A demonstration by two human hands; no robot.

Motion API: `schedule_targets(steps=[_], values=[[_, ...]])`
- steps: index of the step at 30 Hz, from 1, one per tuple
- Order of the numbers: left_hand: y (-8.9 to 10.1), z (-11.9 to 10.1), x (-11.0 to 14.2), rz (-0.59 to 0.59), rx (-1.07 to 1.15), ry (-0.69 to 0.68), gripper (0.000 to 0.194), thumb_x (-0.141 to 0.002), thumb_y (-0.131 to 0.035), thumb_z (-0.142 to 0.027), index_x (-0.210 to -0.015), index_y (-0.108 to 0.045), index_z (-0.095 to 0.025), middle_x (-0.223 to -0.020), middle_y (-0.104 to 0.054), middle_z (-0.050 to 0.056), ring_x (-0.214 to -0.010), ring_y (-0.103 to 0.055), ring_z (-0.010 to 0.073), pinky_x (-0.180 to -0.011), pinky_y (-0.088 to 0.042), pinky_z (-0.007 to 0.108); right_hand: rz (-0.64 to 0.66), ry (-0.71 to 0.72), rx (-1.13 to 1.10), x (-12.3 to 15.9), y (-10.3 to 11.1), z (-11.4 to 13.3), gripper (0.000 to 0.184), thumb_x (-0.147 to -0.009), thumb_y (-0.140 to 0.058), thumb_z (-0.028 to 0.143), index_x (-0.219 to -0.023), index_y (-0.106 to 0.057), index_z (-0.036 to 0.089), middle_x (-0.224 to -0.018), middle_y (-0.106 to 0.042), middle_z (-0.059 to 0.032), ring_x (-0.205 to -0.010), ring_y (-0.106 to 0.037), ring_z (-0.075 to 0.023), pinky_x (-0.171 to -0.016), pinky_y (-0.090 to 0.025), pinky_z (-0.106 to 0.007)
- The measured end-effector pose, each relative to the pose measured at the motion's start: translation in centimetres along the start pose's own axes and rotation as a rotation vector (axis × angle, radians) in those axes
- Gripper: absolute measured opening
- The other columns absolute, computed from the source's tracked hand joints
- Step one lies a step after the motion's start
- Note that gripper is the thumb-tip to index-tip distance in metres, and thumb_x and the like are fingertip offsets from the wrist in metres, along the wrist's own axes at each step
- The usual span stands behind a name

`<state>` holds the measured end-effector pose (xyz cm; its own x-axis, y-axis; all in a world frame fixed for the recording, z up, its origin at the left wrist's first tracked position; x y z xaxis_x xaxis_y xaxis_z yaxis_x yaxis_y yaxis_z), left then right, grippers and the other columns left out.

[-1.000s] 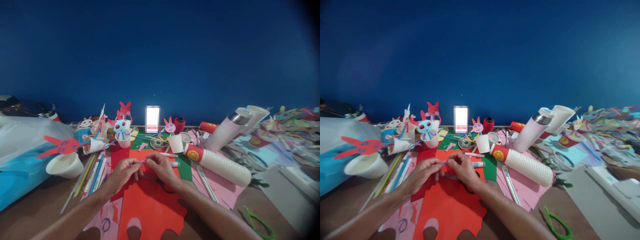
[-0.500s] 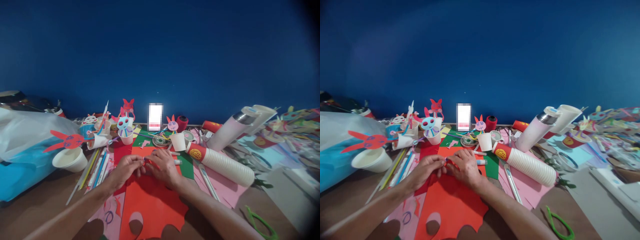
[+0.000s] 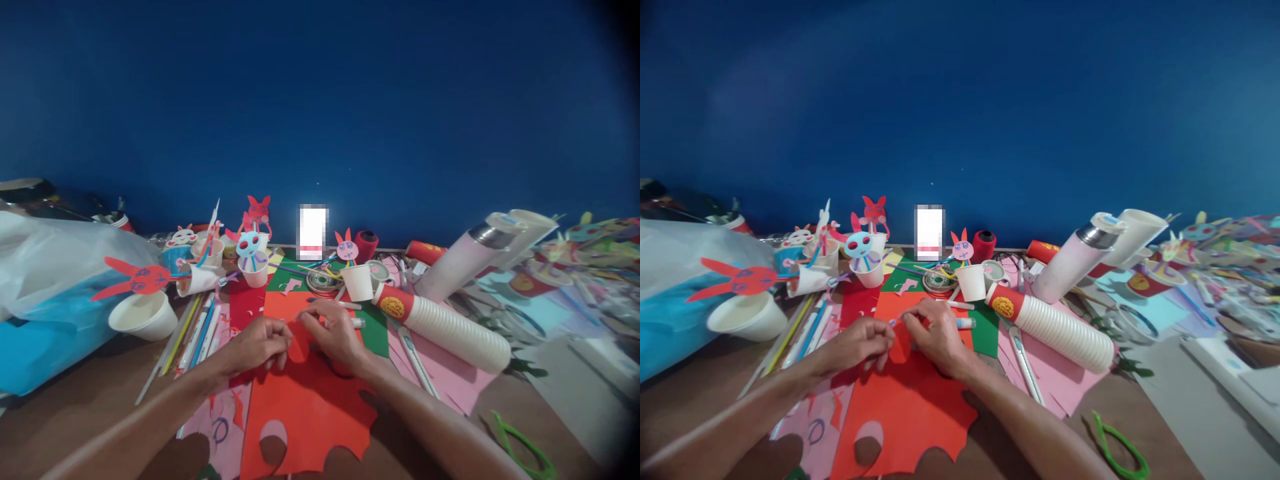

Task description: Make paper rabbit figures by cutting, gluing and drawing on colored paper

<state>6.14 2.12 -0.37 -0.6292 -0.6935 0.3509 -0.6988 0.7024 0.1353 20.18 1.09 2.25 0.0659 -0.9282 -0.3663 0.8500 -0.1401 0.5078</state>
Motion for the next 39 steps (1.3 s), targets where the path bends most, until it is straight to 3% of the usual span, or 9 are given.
schedule_targets(steps=[3,5,12,16,19,24,30,34,39], values=[[-0.3,0.3,0.7,0.135,-0.169,0.043,0.015,-0.069,-0.048,-0.023,-0.060,-0.059,-0.018,-0.044,-0.057,-0.002,-0.031,-0.042,0.0092,-0.035,-0.027,0.020,-0.009,-0.176,-0.234,-0.4,0.0,-1.3,0.018,-0.080,-0.049,0.024,-0.073,-0.064,0.017,-0.073,-0.066,-0.0017,-0.070,-0.058,-0.0148,-0.063,-0.041,-0.025],[-0.2,0.1,1.1,0.133,-0.282,0.004,0.017,-0.068,-0.049,-0.022,-0.057,-0.061,-0.019,-0.044,-0.056,-0.002,-0.033,-0.045,0.0108,-0.036,-0.027,0.020,0.007,-0.253,-0.348,-0.5,-0.3,-1.9,0.018,-0.079,-0.050,0.026,-0.072,-0.063,0.017,-0.074,-0.066,-0.0018,-0.071,-0.059,-0.0153,-0.064,-0.043,-0.025],[0.8,-2.3,1.9,-0.253,-0.527,-0.278,0.015,-0.070,-0.055,-0.025,-0.067,-0.070,-0.025,-0.059,-0.067,0.003,-0.053,-0.057,0.0173,-0.052,-0.034,0.024,0.050,-0.309,-0.473,-0.3,-0.7,-1.8,0.016,-0.077,-0.054,0.026,-0.071,-0.064,0.016,-0.073,-0.065,-0.0005,-0.071,-0.058,-0.0137,-0.066,-0.043,-0.023],[1.4,-3.1,1.7,-0.394,-0.317,-0.264,0.026,-0.077,-0.048,-0.030,-0.091,-0.068,-0.021,-0.082,-0.069,0.007,-0.064,-0.059,0.0173,-0.057,-0.041,0.024,0.031,-0.317,-0.478,-0.2,-0.5,-1.4,0.018,-0.078,-0.053,0.029,-0.073,-0.064,0.015,-0.068,-0.062,0.0006,-0.065,-0.056,-0.0120,-0.061,-0.042,-0.022],[1.4,-2.6,1.1,-0.395,-0.061,-0.192,0.032,-0.077,-0.050,-0.033,-0.100,-0.064,-0.016,-0.070,-0.066,0.004,-0.053,-0.055,0.0131,-0.050,-0.041,0.022,0.003,-0.286,-0.478,-0.2,-0.5,-1.1,0.018,-0.078,-0.053,0.028,-0.072,-0.064,0.015,-0.066,-0.061,0.0008,-0.064,-0.055,-0.0117,-0.061,-0.042,-0.022],[0.8,-1.7,0.5,-0.405,0.123,-0.192,0.031,-0.073,-0.057,-0.033,-0.094,-0.066,-0.013,-0.059,-0.062,0.001,-0.050,-0.053,0.0111,-0.050,-0.042,0.021,-0.014,-0.282,-0.439,0.3,-1.3,-1.0,0.016,-0.076,-0.053,0.024,-0.069,-0.064,0.016,-0.066,-0.063,-0.0003,-0.063,-0.056,-0.0127,-0.059,-0.043,-0.022],[1.1,-1.1,0.6,-0.534,0.066,-0.178,0.022,-0.070,-0.058,-0.033,-0.080,-0.069,-0.015,-0.050,-0.059,0.000,-0.046,-0.051,0.0114,-0.045,-0.038,0.020,0.037,-0.301,-0.430,0.8,-2.3,-0.8,0.019,-0.077,-0.052,0.027,-0.067,-0.064,0.016,-0.067,-0.063,-0.0007,-0.065,-0.057,-0.0136,-0.061,-0.044,-0.023],[1.5,-1.7,0.7,-0.536,0.074,-0.203,0.015,-0.071,-0.056,-0.028,-0.071,-0.064,-0.015,-0.048,-0.057,-0.002,-0.047,-0.051,0.0106,-0.047,-0.038,0.020,0.114,-0.232,-0.306,-0.3,-0.9,-1.2,0.021,-0.079,-0.050,0.029,-0.070,-0.064,0.016,-0.068,-0.063,0.0000,-0.063,-0.055,-0.0128,-0.058,-0.041,-0.022],[2.2,-1.8,0.5,-0.476,0.205,-0.170,0.014,-0.071,-0.055,-0.027,-0.065,-0.058,-0.015,-0.052,-0.057,-0.001,-0.046,-0.050,0.0097,-0.046,-0.037,0.020,0.222,-0.102,0.264,-2.3,4.3,-2.0,0.017,-0.079,-0.052,0.024,-0.075,-0.067,0.020,-0.071,-0.065,-0.0001,-0.065,-0.056,-0.0145,-0.058,-0.036,-0.024]])
Point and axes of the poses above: each hand's wrist, its own x-axis away from the middle knuckle, its own y-axis out of the back of the hand, z = x × y, the point moved 5 cm from there along -x, towards the middle knuckle
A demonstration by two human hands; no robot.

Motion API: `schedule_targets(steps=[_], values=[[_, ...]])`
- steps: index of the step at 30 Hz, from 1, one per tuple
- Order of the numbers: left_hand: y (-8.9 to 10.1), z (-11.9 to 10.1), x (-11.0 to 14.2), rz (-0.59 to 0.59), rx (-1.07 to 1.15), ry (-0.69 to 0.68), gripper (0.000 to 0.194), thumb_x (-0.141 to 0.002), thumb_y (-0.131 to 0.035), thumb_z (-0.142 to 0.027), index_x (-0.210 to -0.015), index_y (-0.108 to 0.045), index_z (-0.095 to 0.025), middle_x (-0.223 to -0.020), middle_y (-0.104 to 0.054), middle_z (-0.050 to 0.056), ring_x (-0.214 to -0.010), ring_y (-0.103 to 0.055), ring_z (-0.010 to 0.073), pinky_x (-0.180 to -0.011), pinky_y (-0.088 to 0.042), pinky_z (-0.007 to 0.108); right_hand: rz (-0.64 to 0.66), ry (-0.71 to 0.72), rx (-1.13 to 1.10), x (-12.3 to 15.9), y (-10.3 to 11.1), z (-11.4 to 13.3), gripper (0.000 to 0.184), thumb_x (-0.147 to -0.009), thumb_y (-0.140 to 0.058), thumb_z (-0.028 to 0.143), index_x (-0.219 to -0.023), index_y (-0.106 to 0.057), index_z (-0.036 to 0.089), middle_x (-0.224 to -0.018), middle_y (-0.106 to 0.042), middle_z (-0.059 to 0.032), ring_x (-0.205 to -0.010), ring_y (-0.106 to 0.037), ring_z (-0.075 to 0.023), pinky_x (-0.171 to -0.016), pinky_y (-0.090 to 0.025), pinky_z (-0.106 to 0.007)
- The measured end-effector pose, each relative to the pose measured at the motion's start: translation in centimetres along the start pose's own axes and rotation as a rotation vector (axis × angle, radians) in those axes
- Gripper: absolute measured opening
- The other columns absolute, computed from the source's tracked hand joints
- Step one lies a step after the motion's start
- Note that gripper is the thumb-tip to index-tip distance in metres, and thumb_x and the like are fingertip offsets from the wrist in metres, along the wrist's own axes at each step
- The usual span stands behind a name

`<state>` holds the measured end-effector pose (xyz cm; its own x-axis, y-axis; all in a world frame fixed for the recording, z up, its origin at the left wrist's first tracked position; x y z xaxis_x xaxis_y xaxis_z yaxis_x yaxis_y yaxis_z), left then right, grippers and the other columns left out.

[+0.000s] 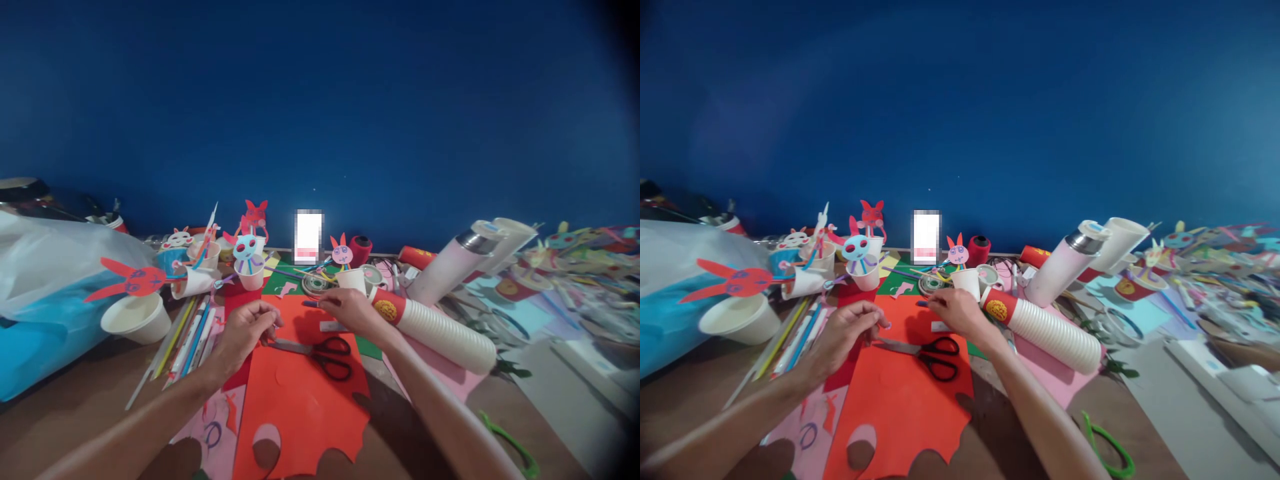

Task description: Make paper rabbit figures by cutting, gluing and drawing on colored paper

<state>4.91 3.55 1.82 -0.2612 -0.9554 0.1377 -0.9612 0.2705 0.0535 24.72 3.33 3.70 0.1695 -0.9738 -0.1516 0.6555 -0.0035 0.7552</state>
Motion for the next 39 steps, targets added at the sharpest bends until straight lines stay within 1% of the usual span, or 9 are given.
schedule_targets(steps=[4,8,14,18,23,27,31,36,39], values=[[0.1,0.3,-0.4,0.038,0.047,0.013,0.016,-0.071,-0.056,-0.029,-0.066,-0.057,-0.015,-0.058,-0.060,0.001,-0.048,-0.050,0.0097,-0.047,-0.037,0.021,0.147,0.014,0.339,0.6,1.8,-0.9,0.009,-0.074,-0.059,0.025,-0.076,-0.068,0.023,-0.077,-0.067,-0.0013,-0.070,-0.059,-0.0179,-0.058,-0.034,-0.026],[0.2,0.7,-0.6,0.039,0.084,0.039,0.017,-0.070,-0.056,-0.031,-0.065,-0.056,-0.015,-0.060,-0.061,0.001,-0.047,-0.050,0.0091,-0.047,-0.037,0.022,0.198,0.116,0.487,1.5,0.2,-0.9,0.019,-0.075,-0.061,0.039,-0.080,-0.066,0.021,-0.081,-0.065,-0.0056,-0.077,-0.058,-0.0211,-0.059,-0.036,-0.027],[0.2,0.7,-0.5,0.039,0.134,0.041,0.016,-0.072,-0.055,-0.030,-0.065,-0.056,-0.015,-0.062,-0.061,0.000,-0.049,-0.051,0.0089,-0.047,-0.037,0.021,0.159,0.139,0.695,1.3,-1.6,-0.6,0.016,-0.076,-0.061,0.033,-0.076,-0.064,0.017,-0.081,-0.063,-0.0107,-0.080,-0.058,-0.0240,-0.061,-0.038,-0.029],[0.8,0.4,-0.5,-0.084,0.102,-0.035,0.015,-0.072,-0.056,-0.031,-0.071,-0.057,-0.016,-0.070,-0.063,0.002,-0.062,-0.056,0.0129,-0.053,-0.041,0.022,0.125,0.142,0.486,1.4,-1.1,1.8,0.019,-0.087,-0.045,0.029,-0.096,-0.056,0.016,-0.078,-0.065,-0.0083,-0.072,-0.060,-0.0202,-0.060,-0.038,-0.027],[1.5,-0.5,0.0,-0.220,-0.034,-0.198,0.015,-0.077,-0.052,-0.032,-0.079,-0.057,-0.018,-0.080,-0.065,0.004,-0.072,-0.058,0.0153,-0.066,-0.044,0.024,0.134,0.165,0.012,2.3,-3.1,4.6,0.018,-0.089,-0.039,0.032,-0.095,-0.051,0.020,-0.075,-0.063,-0.0019,-0.065,-0.058,-0.0149,-0.054,-0.035,-0.022],[0.9,-0.8,0.8,-0.182,-0.174,-0.273,0.016,-0.082,-0.046,-0.033,-0.082,-0.056,-0.020,-0.087,-0.064,0.004,-0.078,-0.058,0.0160,-0.072,-0.043,0.025,0.125,0.106,-0.130,2.7,-5.6,4.6,0.014,-0.085,-0.047,0.030,-0.094,-0.054,0.021,-0.079,-0.063,-0.0009,-0.067,-0.057,-0.0142,-0.055,-0.035,-0.021],[-0.3,0.0,1.2,-0.089,-0.303,-0.286,0.016,-0.084,-0.041,-0.033,-0.081,-0.052,-0.021,-0.079,-0.060,0.001,-0.075,-0.058,0.0160,-0.070,-0.043,0.025,0.077,0.096,-0.142,3.2,-7.0,4.4,0.015,-0.077,-0.055,0.021,-0.092,-0.057,0.020,-0.082,-0.061,-0.0010,-0.068,-0.056,-0.0135,-0.058,-0.035,-0.022],[-0.9,1.1,0.6,-0.024,-0.433,-0.285,0.018,-0.085,-0.038,-0.035,-0.086,-0.050,-0.022,-0.074,-0.059,0.000,-0.069,-0.058,0.0165,-0.062,-0.042,0.025,0.008,0.040,-0.293,3.4,-7.0,4.3,0.023,-0.071,-0.060,0.016,-0.093,-0.058,0.020,-0.087,-0.063,-0.0004,-0.076,-0.056,-0.0138,-0.065,-0.037,-0.022],[-0.1,1.3,0.0,-0.043,-0.428,-0.288,0.018,-0.085,-0.037,-0.036,-0.086,-0.049,-0.022,-0.072,-0.059,0.000,-0.068,-0.058,0.0165,-0.063,-0.043,0.025,0.041,0.008,-0.341,3.3,-6.8,4.4,0.021,-0.076,-0.057,0.022,-0.097,-0.057,0.021,-0.078,-0.062,0.0019,-0.065,-0.054,-0.0111,-0.056,-0.035,-0.020]])
Point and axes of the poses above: each hand's wrist, its own x-axis away from the middle knuckle, its own y-axis out of the back of the hand, z = x × y, the point moved 5 cm from there along -x, towards the middle knuckle
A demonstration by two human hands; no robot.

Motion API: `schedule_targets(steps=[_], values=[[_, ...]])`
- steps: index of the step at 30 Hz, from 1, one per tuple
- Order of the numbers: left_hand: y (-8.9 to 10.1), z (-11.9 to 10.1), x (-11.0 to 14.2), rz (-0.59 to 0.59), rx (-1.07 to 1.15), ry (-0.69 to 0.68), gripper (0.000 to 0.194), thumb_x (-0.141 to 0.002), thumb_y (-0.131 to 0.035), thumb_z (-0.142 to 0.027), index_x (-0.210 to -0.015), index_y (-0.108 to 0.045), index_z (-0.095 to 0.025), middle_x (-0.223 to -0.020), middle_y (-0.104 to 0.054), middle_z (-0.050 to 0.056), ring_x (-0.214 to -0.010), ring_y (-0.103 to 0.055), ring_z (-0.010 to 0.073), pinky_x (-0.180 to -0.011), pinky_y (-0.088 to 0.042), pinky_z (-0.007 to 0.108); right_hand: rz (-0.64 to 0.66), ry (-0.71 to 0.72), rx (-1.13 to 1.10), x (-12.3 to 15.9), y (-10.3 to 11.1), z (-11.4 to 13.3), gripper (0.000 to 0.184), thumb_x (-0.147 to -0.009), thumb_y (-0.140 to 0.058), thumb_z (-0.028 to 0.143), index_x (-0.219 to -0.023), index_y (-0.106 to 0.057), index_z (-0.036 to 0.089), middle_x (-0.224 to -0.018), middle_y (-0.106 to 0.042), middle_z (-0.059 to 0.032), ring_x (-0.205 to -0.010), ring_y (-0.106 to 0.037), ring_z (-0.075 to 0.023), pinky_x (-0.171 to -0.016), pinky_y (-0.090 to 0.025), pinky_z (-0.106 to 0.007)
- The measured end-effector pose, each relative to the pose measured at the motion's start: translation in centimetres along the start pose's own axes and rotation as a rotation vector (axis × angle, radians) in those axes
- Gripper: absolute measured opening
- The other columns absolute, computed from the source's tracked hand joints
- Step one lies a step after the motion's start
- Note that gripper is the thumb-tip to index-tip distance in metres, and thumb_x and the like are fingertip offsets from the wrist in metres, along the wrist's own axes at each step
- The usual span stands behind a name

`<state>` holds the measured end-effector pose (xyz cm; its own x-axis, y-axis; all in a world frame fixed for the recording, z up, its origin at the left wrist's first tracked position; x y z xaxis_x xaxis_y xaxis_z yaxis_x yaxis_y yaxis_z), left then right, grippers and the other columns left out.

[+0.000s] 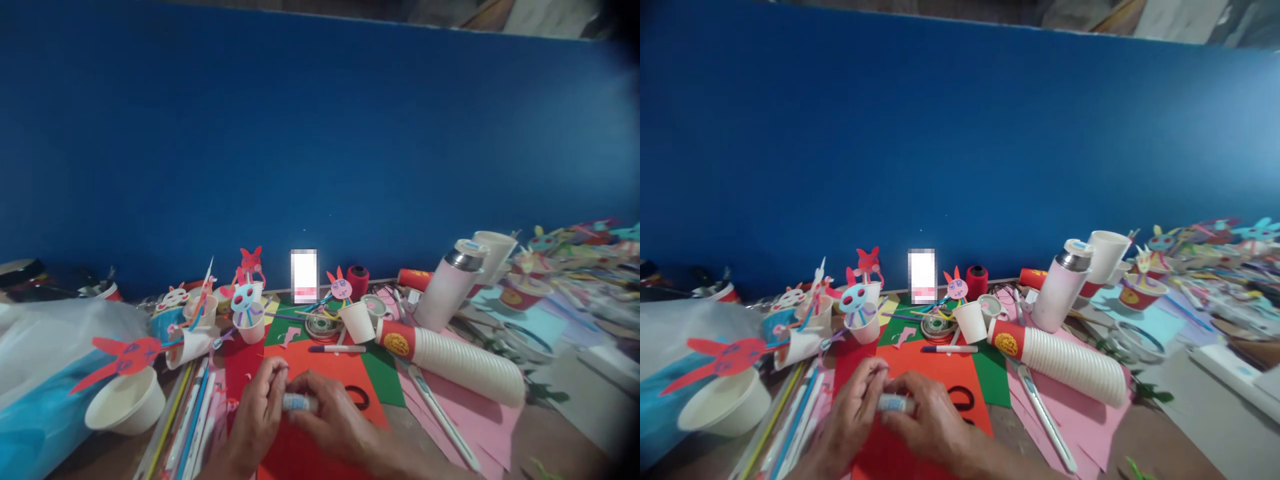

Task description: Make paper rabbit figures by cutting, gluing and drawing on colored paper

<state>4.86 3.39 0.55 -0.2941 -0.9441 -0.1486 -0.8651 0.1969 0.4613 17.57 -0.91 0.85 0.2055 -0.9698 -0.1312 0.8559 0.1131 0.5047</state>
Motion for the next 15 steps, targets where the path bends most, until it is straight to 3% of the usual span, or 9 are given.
schedule_targets(steps=[3,6,12,15], values=[[1.1,0.8,-0.1,-0.046,0.053,0.043,0.018,-0.084,-0.037,-0.037,-0.087,-0.048,-0.023,-0.067,-0.059,-0.001,-0.062,-0.057,0.0165,-0.060,-0.044,0.025,0.030,-0.026,-0.003,-0.1,0.0,0.2,0.018,-0.086,-0.044,0.030,-0.091,-0.059,0.020,-0.067,-0.059,0.0027,-0.056,-0.048,-0.0091,-0.049,-0.029,-0.019],[1.7,0.8,0.3,-0.062,0.048,0.030,0.017,-0.082,-0.041,-0.036,-0.085,-0.051,-0.023,-0.067,-0.061,0.001,-0.062,-0.058,0.0179,-0.059,-0.043,0.025,-0.004,-0.025,0.037,-0.1,0.0,0.4,0.022,-0.088,-0.041,0.030,-0.085,-0.059,0.019,-0.070,-0.060,0.0017,-0.060,-0.049,-0.0098,-0.052,-0.031,-0.020],[0.5,-0.4,1.5,0.019,-0.001,-0.031,0.016,-0.082,-0.043,-0.034,-0.079,-0.056,-0.025,-0.064,-0.061,0.001,-0.059,-0.059,0.0183,-0.056,-0.039,0.025,-0.028,0.051,0.169,0.2,-1.2,0.4,0.014,-0.085,-0.047,0.027,-0.090,-0.057,0.020,-0.069,-0.062,0.0015,-0.059,-0.052,-0.0111,-0.054,-0.032,-0.021],[0.7,0.0,1.2,-0.004,-0.001,-0.029,0.016,-0.081,-0.044,-0.034,-0.081,-0.056,-0.024,-0.066,-0.061,0.002,-0.058,-0.058,0.0186,-0.056,-0.039,0.026,-0.054,0.126,0.174,0.2,-0.7,0.6,0.013,-0.084,-0.049,0.028,-0.089,-0.056,0.019,-0.069,-0.062,0.0005,-0.059,-0.054,-0.0114,-0.055,-0.034,-0.020]])
Point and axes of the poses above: each hand's wrist, its own x-axis away from the middle knuckle, its own y-axis out of the back of the hand, z = x × y, the point moved 5 cm from there along -x, towards the middle knuckle
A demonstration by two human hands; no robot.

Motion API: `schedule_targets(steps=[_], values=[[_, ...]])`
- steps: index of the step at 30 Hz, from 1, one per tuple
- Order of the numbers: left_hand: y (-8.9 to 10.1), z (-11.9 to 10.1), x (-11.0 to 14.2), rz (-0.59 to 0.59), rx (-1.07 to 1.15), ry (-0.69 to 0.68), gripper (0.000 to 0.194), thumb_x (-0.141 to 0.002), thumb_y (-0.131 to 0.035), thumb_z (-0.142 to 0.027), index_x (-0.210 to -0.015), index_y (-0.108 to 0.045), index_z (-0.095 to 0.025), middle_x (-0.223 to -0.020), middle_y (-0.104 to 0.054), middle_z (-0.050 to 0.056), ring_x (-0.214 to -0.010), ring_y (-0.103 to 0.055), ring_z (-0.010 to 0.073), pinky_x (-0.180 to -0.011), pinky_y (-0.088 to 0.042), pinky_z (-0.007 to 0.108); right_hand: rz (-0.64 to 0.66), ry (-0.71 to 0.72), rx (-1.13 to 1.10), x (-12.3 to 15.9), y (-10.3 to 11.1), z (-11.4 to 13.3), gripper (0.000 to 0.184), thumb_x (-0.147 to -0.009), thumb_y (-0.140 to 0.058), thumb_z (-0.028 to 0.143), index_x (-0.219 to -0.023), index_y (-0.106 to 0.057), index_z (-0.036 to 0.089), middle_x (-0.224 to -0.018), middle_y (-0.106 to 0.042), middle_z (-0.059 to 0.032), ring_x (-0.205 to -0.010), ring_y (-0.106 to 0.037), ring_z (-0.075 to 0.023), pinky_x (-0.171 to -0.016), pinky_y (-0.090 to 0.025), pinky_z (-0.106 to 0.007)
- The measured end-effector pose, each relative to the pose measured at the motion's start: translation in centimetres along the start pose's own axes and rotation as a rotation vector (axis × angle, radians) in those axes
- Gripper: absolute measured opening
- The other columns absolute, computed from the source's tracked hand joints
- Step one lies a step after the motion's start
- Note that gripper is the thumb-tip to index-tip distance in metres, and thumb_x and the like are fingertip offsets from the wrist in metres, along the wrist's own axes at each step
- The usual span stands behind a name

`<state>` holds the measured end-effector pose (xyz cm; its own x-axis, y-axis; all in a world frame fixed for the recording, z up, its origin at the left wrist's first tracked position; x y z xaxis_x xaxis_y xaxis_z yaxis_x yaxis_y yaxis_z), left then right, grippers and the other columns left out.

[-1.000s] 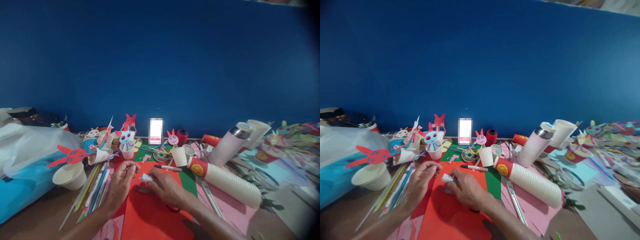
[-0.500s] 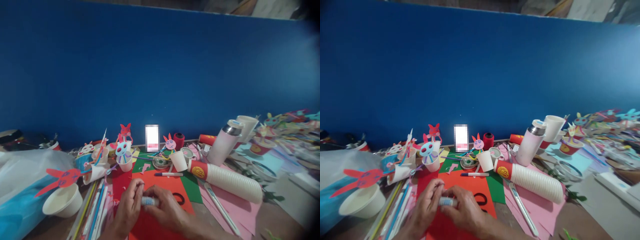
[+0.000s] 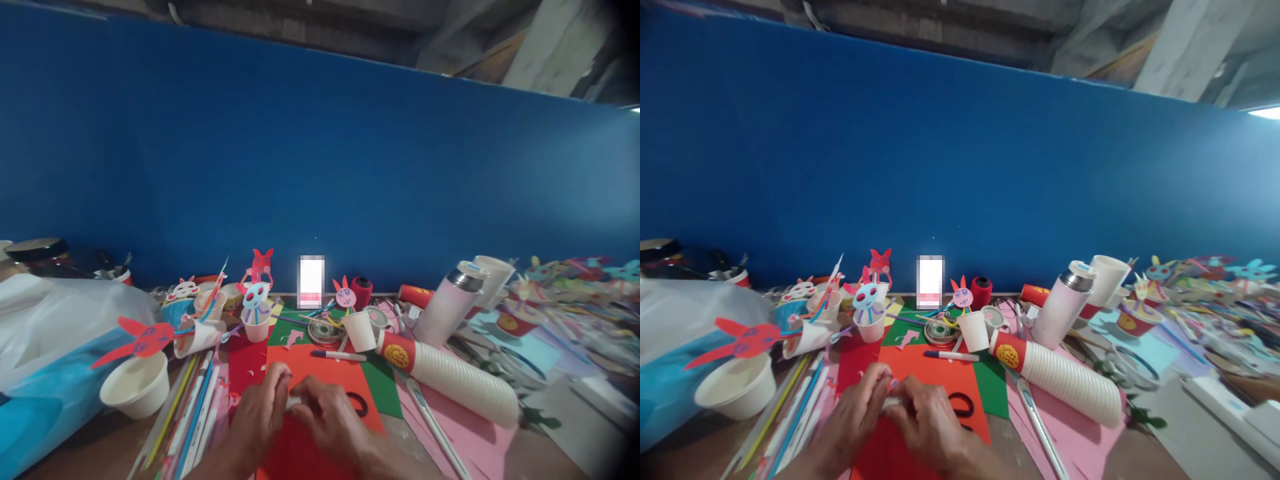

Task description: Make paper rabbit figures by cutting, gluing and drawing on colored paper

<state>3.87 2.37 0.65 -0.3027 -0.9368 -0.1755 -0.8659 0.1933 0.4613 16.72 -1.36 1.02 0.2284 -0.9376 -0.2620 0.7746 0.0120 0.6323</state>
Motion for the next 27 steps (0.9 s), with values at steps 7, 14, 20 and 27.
schedule_targets(steps=[7,14,20,27], values=[[3.0,1.2,-2.0,-0.216,0.273,0.132,0.018,-0.079,-0.044,-0.039,-0.078,-0.050,-0.023,-0.052,-0.053,-0.003,-0.042,-0.048,0.0125,-0.040,-0.035,0.021,-0.149,0.063,0.118,-1.5,5.0,0.3,0.017,-0.083,-0.048,0.026,-0.097,-0.052,0.018,-0.071,-0.061,0.0003,-0.064,-0.055,-0.0122,-0.063,-0.037,-0.022],[1.7,1.9,-2.4,-0.188,0.569,0.321,0.021,-0.078,-0.045,-0.043,-0.079,-0.044,-0.022,-0.041,-0.051,-0.007,-0.032,-0.041,0.0078,-0.034,-0.029,0.016,0.078,-0.028,0.643,-2.9,1.8,-3.7,0.008,-0.077,-0.050,0.019,-0.075,-0.058,0.017,-0.070,-0.063,-0.0033,-0.064,-0.057,-0.0155,-0.057,-0.031,-0.023],[0.5,2.0,-1.9,-0.119,0.781,0.396,0.022,-0.079,-0.048,-0.041,-0.073,-0.042,-0.020,-0.048,-0.051,-0.007,-0.037,-0.041,0.0051,-0.035,-0.024,0.014,-0.003,0.010,0.588,-2.9,2.6,-2.9,0.015,-0.081,-0.052,0.031,-0.085,-0.061,0.019,-0.079,-0.062,-0.0044,-0.070,-0.056,-0.0166,-0.061,-0.032,-0.024],[0.6,0.8,-1.7,-0.131,0.622,0.322,0.022,-0.079,-0.048,-0.041,-0.076,-0.045,-0.020,-0.050,-0.048,-0.007,-0.041,-0.044,0.0082,-0.038,-0.033,0.017,-0.026,-0.003,0.169,-3.9,3.4,0.2,0.033,-0.090,-0.038,0.030,-0.064,-0.052,0.016,-0.059,-0.050,0.0026,-0.054,-0.044,-0.0087,-0.051,-0.026,-0.021]])
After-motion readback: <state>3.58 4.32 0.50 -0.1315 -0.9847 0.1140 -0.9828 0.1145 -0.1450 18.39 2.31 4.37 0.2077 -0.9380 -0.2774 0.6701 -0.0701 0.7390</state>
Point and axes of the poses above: each hand's wrist, its own x-axis away from the middle knuckle, its own y-axis out of the back of the hand, z = x × y, the point moved 5 cm from there along -x, towards the middle knuckle
